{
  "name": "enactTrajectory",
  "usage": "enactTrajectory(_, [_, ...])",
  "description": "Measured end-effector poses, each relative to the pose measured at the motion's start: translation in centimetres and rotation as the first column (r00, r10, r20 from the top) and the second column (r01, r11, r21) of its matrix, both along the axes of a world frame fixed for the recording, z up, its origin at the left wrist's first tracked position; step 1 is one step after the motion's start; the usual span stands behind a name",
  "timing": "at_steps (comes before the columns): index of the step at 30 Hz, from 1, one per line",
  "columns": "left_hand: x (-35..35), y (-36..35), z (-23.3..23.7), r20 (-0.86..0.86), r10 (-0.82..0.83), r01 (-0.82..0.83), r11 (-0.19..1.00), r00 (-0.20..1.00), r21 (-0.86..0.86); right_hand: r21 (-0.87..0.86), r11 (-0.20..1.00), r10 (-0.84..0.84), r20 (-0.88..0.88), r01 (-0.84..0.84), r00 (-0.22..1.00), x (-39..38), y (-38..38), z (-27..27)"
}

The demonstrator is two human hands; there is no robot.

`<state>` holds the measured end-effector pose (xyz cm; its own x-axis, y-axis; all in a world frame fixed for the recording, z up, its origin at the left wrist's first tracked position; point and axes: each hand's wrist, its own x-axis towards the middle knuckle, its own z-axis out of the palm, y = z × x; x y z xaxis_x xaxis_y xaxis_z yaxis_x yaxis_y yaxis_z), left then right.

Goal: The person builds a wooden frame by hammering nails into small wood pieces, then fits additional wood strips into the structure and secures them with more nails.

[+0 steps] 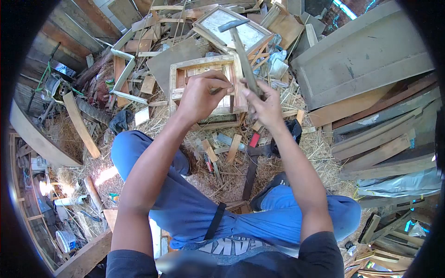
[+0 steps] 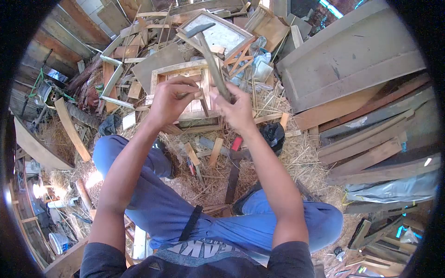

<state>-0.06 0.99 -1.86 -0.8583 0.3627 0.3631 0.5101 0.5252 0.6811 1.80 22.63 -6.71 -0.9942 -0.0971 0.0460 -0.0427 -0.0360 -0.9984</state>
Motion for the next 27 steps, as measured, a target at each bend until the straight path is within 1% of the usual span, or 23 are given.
enactTrajectory(2, [-0.1,0.0,-0.1,-0.009,0.004,-0.004,1.000,1.000,0.002,0.023,1.000,-0.015,0.008,0.015,1.000,-0.5,1.6,1.9])
enactTrajectory(4, [0.1,0.2,0.1,0.006,0.007,-0.007,1.000,1.000,0.013,0.165,0.985,-0.032,-0.061,0.041,0.998,-1.3,3.0,4.7])
enactTrajectory(8, [0.1,0.4,0.2,0.026,0.028,-0.028,1.000,0.999,0.009,0.229,0.973,0.004,-0.069,0.012,0.998,-2.9,6.3,8.0])
enactTrajectory(10, [0.0,0.3,0.1,0.029,0.029,-0.030,0.999,0.999,0.014,0.437,0.897,0.076,0.002,-0.069,0.997,-2.5,7.7,10.3])
enactTrajectory(11, [0.0,0.3,0.0,0.035,0.032,-0.033,0.999,0.999,0.020,0.442,0.894,0.080,0.005,-0.074,0.997,-1.8,8.2,11.5])
enactTrajectory(13, [-0.1,0.2,0.0,0.018,0.032,-0.032,0.999,0.999,0.012,0.534,0.842,0.109,-0.036,-0.073,0.993,0.7,8.7,13.6])
enactTrajectory(14, [-0.1,0.1,0.0,0.002,0.024,-0.024,1.000,1.000,-0.004,0.537,0.839,0.117,-0.031,-0.082,0.993,1.8,9.1,13.5])
enactTrajectory(16, [-0.1,0.1,-0.2,0.004,0.026,-0.026,1.000,1.000,0.012,0.667,0.745,0.221,-0.229,-0.013,0.948,3.5,9.4,13.6])
enactTrajectory(17, [-0.1,0.0,-0.2,0.000,0.018,-0.018,1.000,1.000,0.020,0.666,0.745,0.223,-0.227,-0.015,0.948,3.7,9.5,14.0])
enactTrajectory(19, [0.0,0.1,-0.3,-0.004,0.021,-0.021,1.000,1.000,0.018,0.798,0.566,0.222,0.092,-0.205,0.971,4.3,9.1,15.8])
enactTrajectory(20, [-0.1,0.1,-0.2,-0.013,0.025,-0.025,0.999,1.000,0.020,0.796,0.571,0.216,0.093,-0.203,0.972,4.5,9.4,14.9])
enactTrajectory(21, [-0.2,0.2,-0.2,-0.013,0.024,-0.024,1.000,1.000,0.018,0.769,0.625,0.307,-0.088,-0.131,0.948,4.5,9.5,13.8])
enactTrajectory(22, [-0.2,0.2,-0.2,-0.013,0.020,-0.020,1.000,1.000,0.023,0.728,0.681,0.383,-0.268,-0.075,0.884,4.4,9.7,13.0])
enactTrajectory(24, [0.1,0.0,-0.1,-0.008,0.027,-0.027,0.999,1.000,0.031,0.748,0.658,0.409,-0.258,-0.086,0.875,4.6,10.3,12.6])
enactTrajectory(26, [0.1,0.2,0.1,-0.005,0.030,-0.030,1.000,1.000,0.003,0.768,0.634,0.423,-0.247,-0.090,0.872,5.0,10.3,12.6])
enactTrajectory(27, [0.1,0.3,0.0,-0.004,0.027,-0.027,1.000,1.000,0.004,0.793,0.599,0.415,-0.194,-0.107,0.889,5.1,10.4,12.8])
